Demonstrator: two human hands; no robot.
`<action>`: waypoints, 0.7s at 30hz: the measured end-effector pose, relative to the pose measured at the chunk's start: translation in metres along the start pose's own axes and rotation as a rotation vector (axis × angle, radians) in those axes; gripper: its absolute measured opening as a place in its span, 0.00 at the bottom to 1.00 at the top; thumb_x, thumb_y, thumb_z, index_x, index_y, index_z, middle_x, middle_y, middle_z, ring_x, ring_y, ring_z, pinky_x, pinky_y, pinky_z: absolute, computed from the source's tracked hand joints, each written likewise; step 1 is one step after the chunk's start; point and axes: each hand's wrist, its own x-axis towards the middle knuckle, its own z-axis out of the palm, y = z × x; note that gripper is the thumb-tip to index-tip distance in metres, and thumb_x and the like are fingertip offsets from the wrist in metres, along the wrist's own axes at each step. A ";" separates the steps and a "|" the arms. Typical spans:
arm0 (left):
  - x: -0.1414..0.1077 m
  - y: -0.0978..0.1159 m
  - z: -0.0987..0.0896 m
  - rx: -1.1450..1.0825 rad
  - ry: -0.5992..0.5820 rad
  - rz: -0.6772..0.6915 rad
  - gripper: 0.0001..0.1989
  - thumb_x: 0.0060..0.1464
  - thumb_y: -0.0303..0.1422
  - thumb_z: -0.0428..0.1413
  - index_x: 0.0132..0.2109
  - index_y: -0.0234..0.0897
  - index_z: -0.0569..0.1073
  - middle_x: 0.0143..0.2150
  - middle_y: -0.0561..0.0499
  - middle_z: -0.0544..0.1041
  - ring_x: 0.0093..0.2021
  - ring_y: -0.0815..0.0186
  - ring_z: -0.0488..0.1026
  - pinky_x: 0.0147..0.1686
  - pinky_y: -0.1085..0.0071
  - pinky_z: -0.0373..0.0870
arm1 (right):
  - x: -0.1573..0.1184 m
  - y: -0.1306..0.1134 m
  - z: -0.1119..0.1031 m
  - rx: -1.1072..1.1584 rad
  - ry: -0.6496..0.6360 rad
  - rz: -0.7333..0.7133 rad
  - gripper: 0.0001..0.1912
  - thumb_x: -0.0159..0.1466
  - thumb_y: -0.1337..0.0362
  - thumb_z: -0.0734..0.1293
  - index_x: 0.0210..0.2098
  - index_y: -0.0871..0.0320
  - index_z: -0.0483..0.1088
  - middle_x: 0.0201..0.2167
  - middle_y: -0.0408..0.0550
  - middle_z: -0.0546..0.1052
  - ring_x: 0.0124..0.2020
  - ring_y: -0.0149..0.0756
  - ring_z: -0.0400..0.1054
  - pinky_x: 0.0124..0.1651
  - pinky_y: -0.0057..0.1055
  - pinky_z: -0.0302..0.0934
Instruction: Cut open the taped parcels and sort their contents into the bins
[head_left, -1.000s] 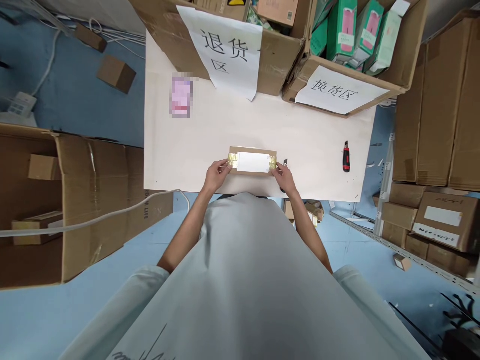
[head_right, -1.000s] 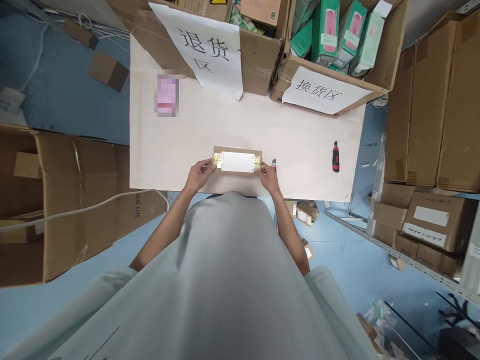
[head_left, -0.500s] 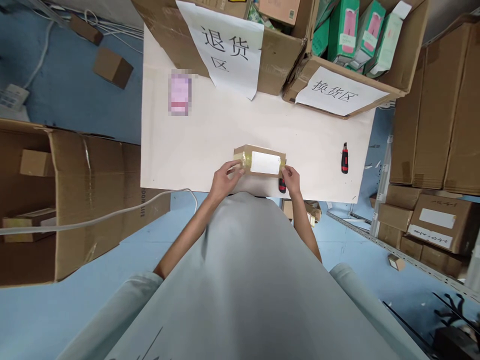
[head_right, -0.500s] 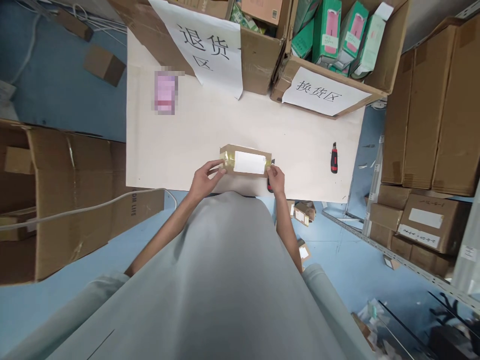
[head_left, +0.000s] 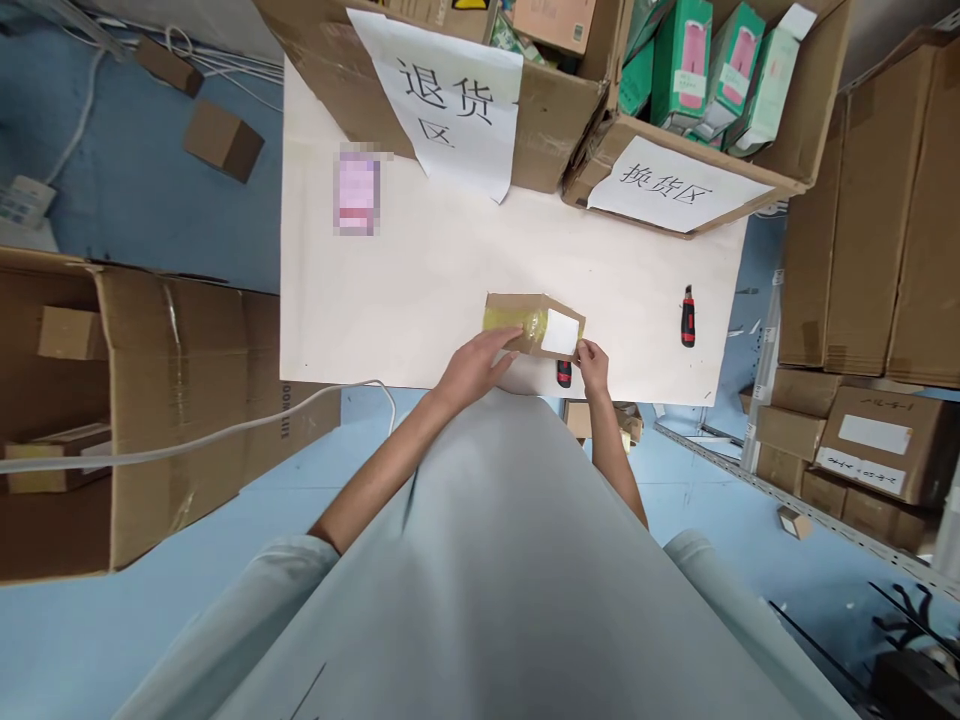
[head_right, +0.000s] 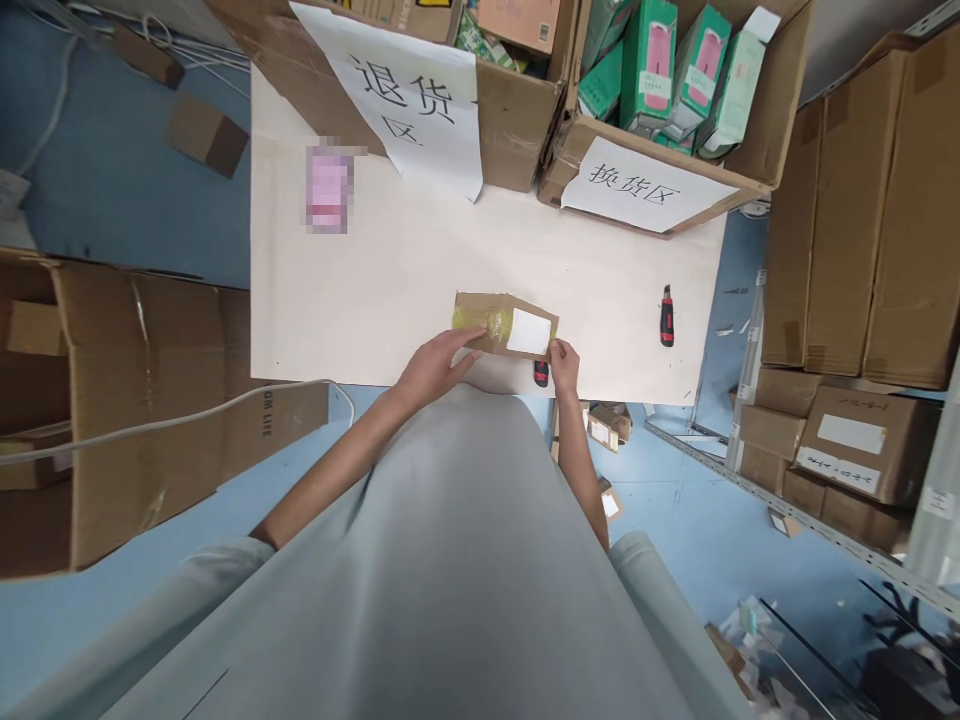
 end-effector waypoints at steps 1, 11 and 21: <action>-0.001 -0.003 -0.003 0.022 0.023 -0.007 0.25 0.75 0.43 0.55 0.74 0.45 0.74 0.74 0.47 0.77 0.75 0.48 0.71 0.77 0.48 0.66 | -0.001 -0.003 0.002 0.016 0.027 0.022 0.34 0.70 0.35 0.61 0.51 0.57 0.80 0.47 0.56 0.86 0.52 0.48 0.78 0.57 0.46 0.76; -0.013 -0.086 -0.039 0.143 0.185 -0.136 0.28 0.76 0.52 0.51 0.69 0.43 0.79 0.69 0.45 0.81 0.74 0.45 0.72 0.77 0.46 0.64 | -0.015 -0.066 0.039 0.029 -0.034 0.011 0.25 0.70 0.41 0.71 0.47 0.57 0.82 0.50 0.58 0.88 0.52 0.50 0.81 0.60 0.46 0.76; -0.021 -0.145 -0.074 0.231 0.360 -0.398 0.30 0.74 0.51 0.47 0.68 0.38 0.78 0.68 0.38 0.81 0.65 0.48 0.79 0.65 0.52 0.76 | -0.085 -0.188 0.112 -0.462 -0.270 -0.412 0.22 0.80 0.56 0.69 0.69 0.54 0.77 0.62 0.56 0.81 0.64 0.51 0.76 0.65 0.43 0.72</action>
